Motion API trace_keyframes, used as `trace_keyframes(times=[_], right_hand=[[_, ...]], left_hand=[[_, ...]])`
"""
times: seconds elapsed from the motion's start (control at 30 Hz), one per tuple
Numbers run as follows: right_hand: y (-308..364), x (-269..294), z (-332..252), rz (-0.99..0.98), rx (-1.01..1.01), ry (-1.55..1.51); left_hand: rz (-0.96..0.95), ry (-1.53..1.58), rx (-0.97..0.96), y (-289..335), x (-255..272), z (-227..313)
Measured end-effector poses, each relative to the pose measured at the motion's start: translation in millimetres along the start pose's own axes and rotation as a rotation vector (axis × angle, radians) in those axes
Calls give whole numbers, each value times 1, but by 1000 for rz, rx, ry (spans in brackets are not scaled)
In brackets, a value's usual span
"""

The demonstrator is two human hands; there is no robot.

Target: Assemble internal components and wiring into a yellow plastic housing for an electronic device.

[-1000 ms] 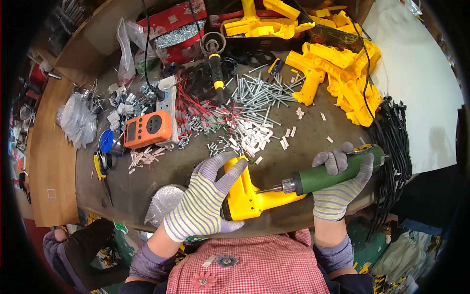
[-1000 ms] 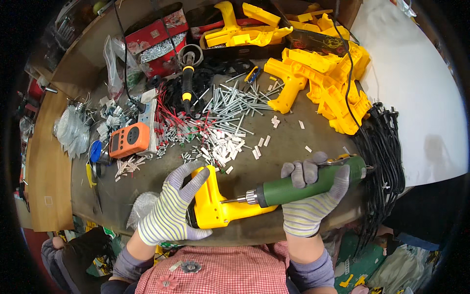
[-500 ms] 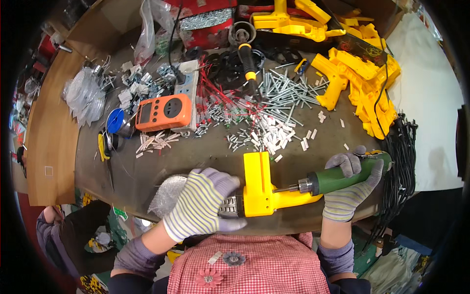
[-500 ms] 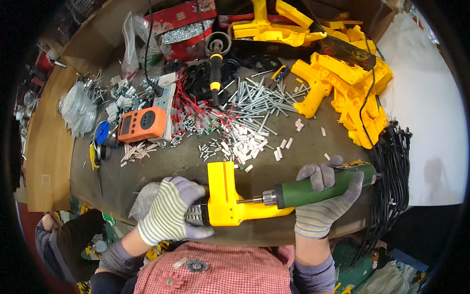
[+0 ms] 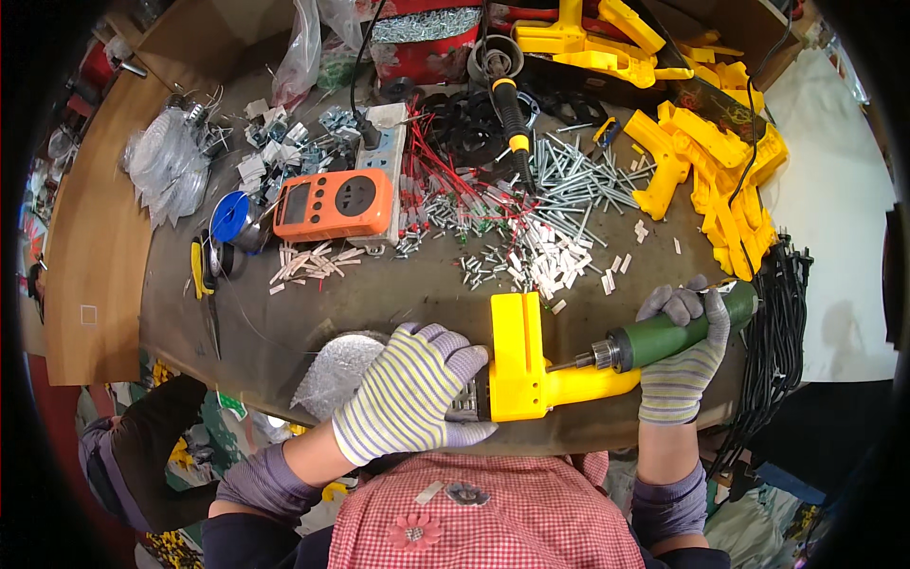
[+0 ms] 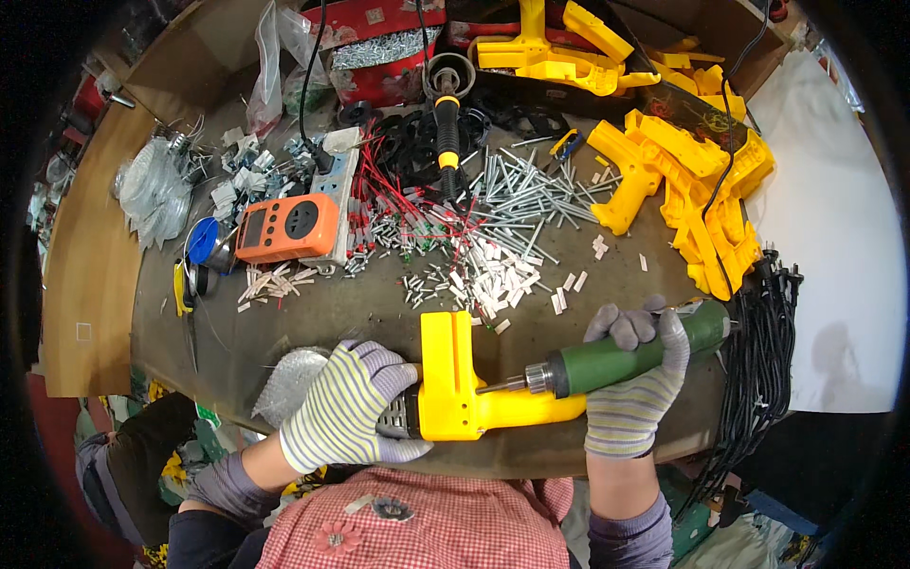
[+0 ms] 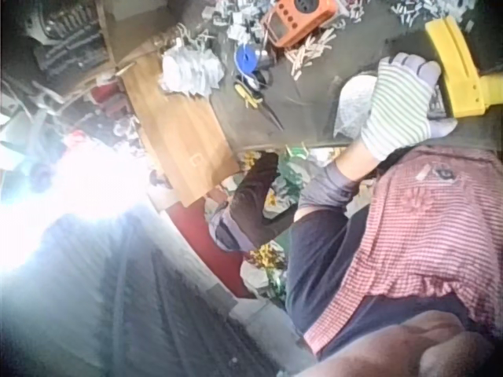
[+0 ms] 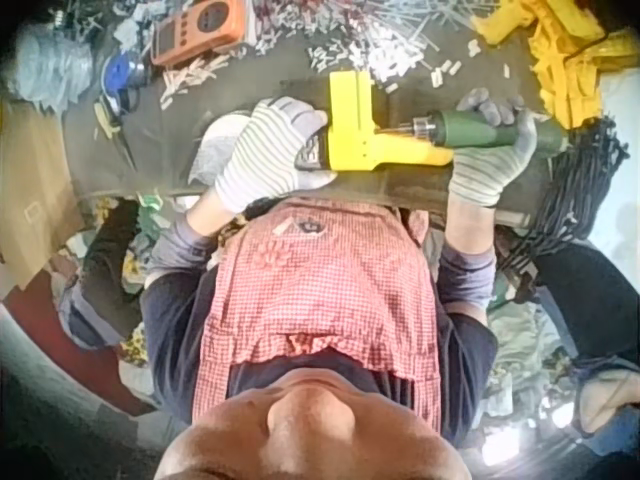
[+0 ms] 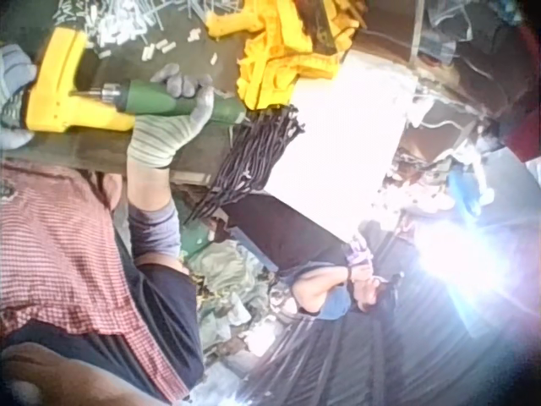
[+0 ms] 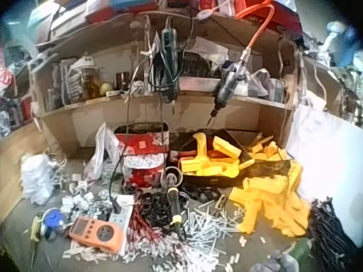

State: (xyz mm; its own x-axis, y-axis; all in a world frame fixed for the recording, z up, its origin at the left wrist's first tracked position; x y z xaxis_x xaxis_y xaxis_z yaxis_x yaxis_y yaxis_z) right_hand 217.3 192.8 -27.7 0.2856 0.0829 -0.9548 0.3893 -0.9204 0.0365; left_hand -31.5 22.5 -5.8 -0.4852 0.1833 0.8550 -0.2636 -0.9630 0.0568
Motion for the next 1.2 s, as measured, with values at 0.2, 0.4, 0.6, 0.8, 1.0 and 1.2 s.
trace_keyframes(times=[0.2, 0.4, 0.6, 0.8, 1.0, 1.2], right_hand=[[-2, -2, 1, 2, -1, 30], [-2, -7, 4, -62, -14, 22], [-3, -17, 9, -80, 6, 13], [30, -6, -16, -361, 79, -103], [47, -4, -11, -252, 129, -42], [46, -2, -9, -327, 119, -20]], left_hand=[[20, -7, 2, -1, 0, 0], [64, -19, -43, -1, -1, 1], [19, -14, 49, -1, 1, 4], [41, -59, 62, -1, 2, 7], [116, -52, 51, 0, 1, 5], [96, -42, 59, -1, 1, 6]])
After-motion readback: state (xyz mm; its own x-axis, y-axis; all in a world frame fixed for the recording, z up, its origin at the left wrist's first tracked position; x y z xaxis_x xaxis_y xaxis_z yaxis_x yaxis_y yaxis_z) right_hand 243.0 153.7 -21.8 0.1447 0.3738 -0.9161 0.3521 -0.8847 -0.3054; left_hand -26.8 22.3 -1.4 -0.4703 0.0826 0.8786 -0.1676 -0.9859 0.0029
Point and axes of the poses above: each hand's wrist, its own y-axis away from the middle knuckle, its own x-axis out of the back of the hand, z = x × y, the point moved 1 cm from there along -y, towards the middle knuckle, and after that the axes turned 10 degrees about -z, right-handed, at the moved point
